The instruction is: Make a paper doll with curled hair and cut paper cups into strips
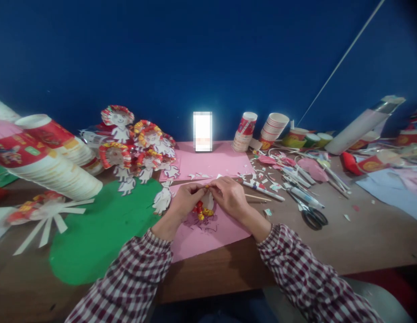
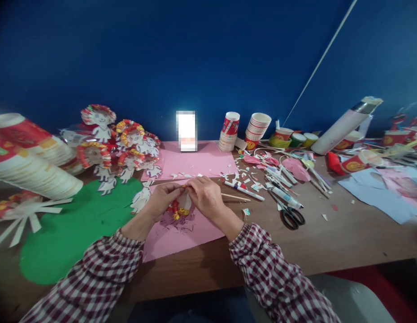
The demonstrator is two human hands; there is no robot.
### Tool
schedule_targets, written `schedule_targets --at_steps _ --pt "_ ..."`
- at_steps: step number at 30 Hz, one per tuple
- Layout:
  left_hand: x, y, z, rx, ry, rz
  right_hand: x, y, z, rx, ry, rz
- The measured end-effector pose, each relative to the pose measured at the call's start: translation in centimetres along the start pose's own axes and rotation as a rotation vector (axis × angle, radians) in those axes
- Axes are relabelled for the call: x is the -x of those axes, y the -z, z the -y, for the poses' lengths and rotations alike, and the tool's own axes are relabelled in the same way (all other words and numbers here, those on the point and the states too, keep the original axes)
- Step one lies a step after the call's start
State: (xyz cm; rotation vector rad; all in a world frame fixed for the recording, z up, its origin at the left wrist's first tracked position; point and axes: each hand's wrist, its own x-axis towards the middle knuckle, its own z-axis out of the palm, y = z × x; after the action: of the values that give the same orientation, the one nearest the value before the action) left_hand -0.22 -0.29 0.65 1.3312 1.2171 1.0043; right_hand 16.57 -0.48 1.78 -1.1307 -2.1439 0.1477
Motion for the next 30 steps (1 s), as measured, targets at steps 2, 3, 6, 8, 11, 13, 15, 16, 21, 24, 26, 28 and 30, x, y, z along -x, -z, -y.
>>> schedule_targets --at_steps 2,3,6,8,11,13,15,16,21,24,26,28,30 --pt "0.04 0.00 -0.08 -0.015 0.016 0.001 0.02 -0.05 -0.05 -0.004 0.002 0.000" --pt "0.07 -0.01 -0.11 -0.018 0.027 0.004 0.03 -0.09 -0.09 -0.002 0.003 0.000" --pt "0.19 -0.05 -0.15 0.022 0.057 0.005 0.05 -0.22 -0.19 0.017 0.013 -0.003" --pt "0.27 -0.08 -0.15 0.074 0.057 0.014 0.05 -0.25 -0.19 0.026 0.025 -0.008" --pt "0.37 -0.13 -0.25 0.096 0.034 0.012 0.07 -0.16 -0.09 0.021 0.033 0.004" --pt "0.41 -0.18 -0.41 0.067 0.021 -0.003 0.08 -0.09 0.00 0.022 0.030 0.015" --pt "0.44 -0.25 -0.61 0.057 0.014 -0.010 0.09 -0.07 0.05 0.030 0.027 0.019" --pt "0.44 -0.28 -0.70 0.065 0.016 -0.014 0.08 -0.07 0.07 0.032 0.028 0.019" --pt "0.38 -0.31 -0.81 0.155 0.067 -0.029 0.04 -0.10 0.05 0.025 0.025 0.028" --pt "0.34 -0.23 -0.61 0.206 0.116 -0.030 0.04 -0.07 0.04 0.008 0.021 0.028" --pt "0.33 -0.18 -0.48 0.217 0.137 -0.029 0.05 -0.05 0.05 -0.007 0.023 0.024" --pt "0.33 -0.15 -0.43 0.216 0.129 -0.025 0.05 -0.03 0.09 -0.011 0.015 0.029" --pt "0.33 -0.14 -0.48 0.226 0.116 -0.026 0.03 0.00 0.15 -0.004 0.003 0.043"
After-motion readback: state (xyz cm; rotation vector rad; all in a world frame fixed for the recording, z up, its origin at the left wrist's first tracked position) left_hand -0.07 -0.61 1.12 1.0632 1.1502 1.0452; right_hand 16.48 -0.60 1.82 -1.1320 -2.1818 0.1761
